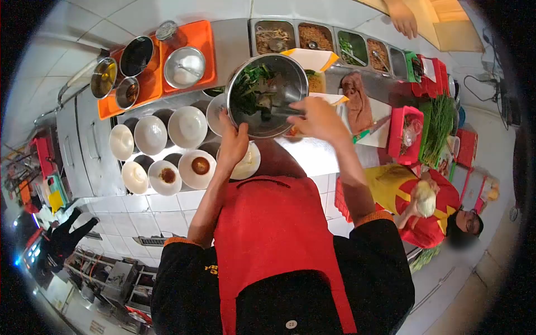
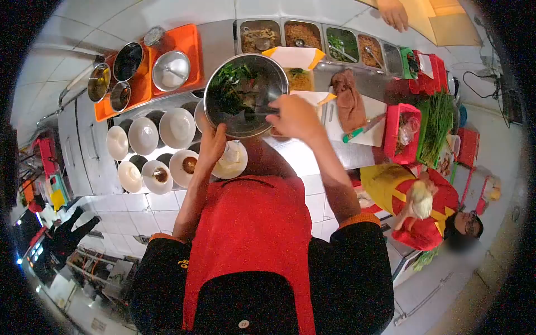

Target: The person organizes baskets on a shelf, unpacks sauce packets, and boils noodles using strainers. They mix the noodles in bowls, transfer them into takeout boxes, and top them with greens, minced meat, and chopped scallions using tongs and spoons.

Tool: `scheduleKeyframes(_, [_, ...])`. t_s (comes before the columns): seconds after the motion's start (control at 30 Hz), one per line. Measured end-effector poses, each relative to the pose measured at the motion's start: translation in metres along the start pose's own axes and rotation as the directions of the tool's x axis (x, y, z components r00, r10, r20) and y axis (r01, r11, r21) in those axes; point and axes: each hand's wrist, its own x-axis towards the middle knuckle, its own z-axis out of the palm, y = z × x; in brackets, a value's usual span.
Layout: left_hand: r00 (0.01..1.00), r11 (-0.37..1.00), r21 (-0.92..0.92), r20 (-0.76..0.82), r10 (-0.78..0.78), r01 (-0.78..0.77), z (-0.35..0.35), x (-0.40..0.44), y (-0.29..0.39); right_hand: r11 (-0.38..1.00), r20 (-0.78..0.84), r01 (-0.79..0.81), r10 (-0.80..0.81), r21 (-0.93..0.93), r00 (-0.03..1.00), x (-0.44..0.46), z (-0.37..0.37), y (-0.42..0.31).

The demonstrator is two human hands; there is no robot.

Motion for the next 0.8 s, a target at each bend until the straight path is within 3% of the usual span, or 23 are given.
scheduleKeyframes(0.2, [0.992,0.982,0.146,0.012,0.123,-0.123,0.005,-0.014,0.012,0.987,-0.074,-0.116,0.108,-0.115,0.991,-0.009,0.041,-0.018])
scheduleKeyframes(0.3, [0.993,0.963,0.244,-0.010,0.119,-0.113,0.002,-0.016,0.010,0.998,-0.109,-0.054,0.057,0.029,0.992,-0.017,0.040,-0.004])
scheduleKeyframes(0.37, [0.995,0.979,0.181,0.002,0.098,-0.097,0.000,-0.013,0.000,0.929,-0.098,-0.098,0.142,0.357,0.985,-0.023,0.032,-0.003])
scheduleKeyframes(0.5, [0.989,0.984,0.105,0.001,0.148,-0.147,0.006,-0.011,-0.013,0.959,-0.043,-0.131,0.146,0.252,0.988,-0.016,0.048,0.000])
scheduleKeyframes(0.57, [0.998,0.997,0.036,0.005,0.068,-0.068,0.008,-0.010,-0.016,0.983,-0.091,-0.102,0.117,0.154,0.989,-0.012,0.060,-0.005])
scheduleKeyframes(0.7, [0.999,0.999,-0.015,0.019,0.035,-0.035,0.009,-0.013,-0.008,0.982,-0.162,-0.098,0.124,0.163,0.979,-0.022,0.056,-0.005])
scheduleKeyframes(0.8, [1.000,0.998,-0.051,0.001,-0.031,0.031,0.005,-0.009,-0.019,0.947,-0.201,-0.020,0.089,0.321,0.976,-0.039,0.030,-0.007])
